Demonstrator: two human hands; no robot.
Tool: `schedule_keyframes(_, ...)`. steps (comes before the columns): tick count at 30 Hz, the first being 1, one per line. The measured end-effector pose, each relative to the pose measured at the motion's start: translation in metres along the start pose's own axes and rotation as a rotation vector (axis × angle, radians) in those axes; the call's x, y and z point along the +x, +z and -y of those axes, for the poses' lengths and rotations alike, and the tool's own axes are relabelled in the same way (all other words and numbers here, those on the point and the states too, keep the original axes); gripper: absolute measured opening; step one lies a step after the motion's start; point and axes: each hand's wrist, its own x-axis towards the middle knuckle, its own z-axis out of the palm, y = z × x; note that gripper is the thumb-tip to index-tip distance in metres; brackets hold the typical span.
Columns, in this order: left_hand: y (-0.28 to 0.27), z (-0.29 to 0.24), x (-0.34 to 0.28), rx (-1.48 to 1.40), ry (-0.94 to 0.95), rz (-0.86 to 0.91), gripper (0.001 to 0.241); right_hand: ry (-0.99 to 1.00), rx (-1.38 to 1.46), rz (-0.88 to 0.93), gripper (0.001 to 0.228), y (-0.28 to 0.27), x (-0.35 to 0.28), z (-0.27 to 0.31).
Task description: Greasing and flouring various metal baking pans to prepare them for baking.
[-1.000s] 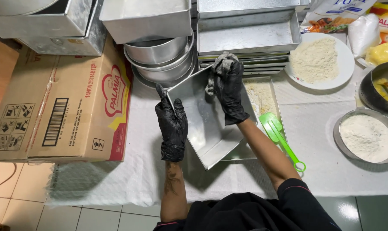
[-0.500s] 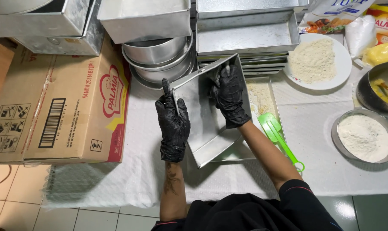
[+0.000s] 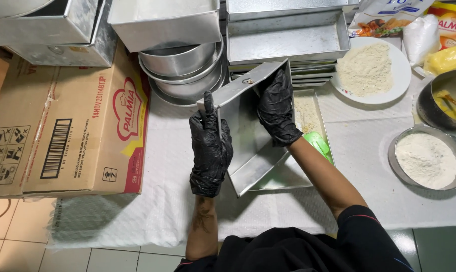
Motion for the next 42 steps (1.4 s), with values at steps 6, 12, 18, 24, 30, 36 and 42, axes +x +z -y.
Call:
schedule_keyframes(6, 0.011, -0.013, -0.009, 0.020, 0.025, -0.004, 0.051, 0.187, 0.053, 0.179, 0.038, -0.008, 0.017, -0.004)
schedule_keyframes(12, 0.017, -0.002, -0.015, 0.084, 0.178, -0.021, 0.055, -0.120, 0.185, 0.441, 0.077, 0.045, -0.059, -0.063)
schedule_keyframes(18, 0.023, 0.010, -0.021, 0.173, 0.371, -0.038, 0.060, 0.310, 0.461, 0.526, 0.062, 0.006, -0.035, -0.071)
schedule_keyframes(24, 0.017, 0.011, -0.016, 0.264, 0.572, -0.072, 0.065, 0.202, 0.623, 0.257, 0.086, 0.047, -0.040, -0.059)
schedule_keyframes(30, 0.016, 0.005, -0.017, 0.226, 0.637, -0.228, 0.062, 0.515, 0.330, 0.611, 0.038, -0.006, -0.021, 0.004)
schedule_keyframes(36, 0.010, 0.002, -0.003, 0.255, 0.578, -0.209, 0.060, 0.154, 0.915, 0.912, 0.050, -0.037, -0.042, -0.040)
schedule_keyframes(42, 0.019, 0.004, -0.001, 0.311, 0.599, -0.222, 0.058, -0.315, 0.219, -0.003, 0.028, -0.002, -0.005, -0.075)
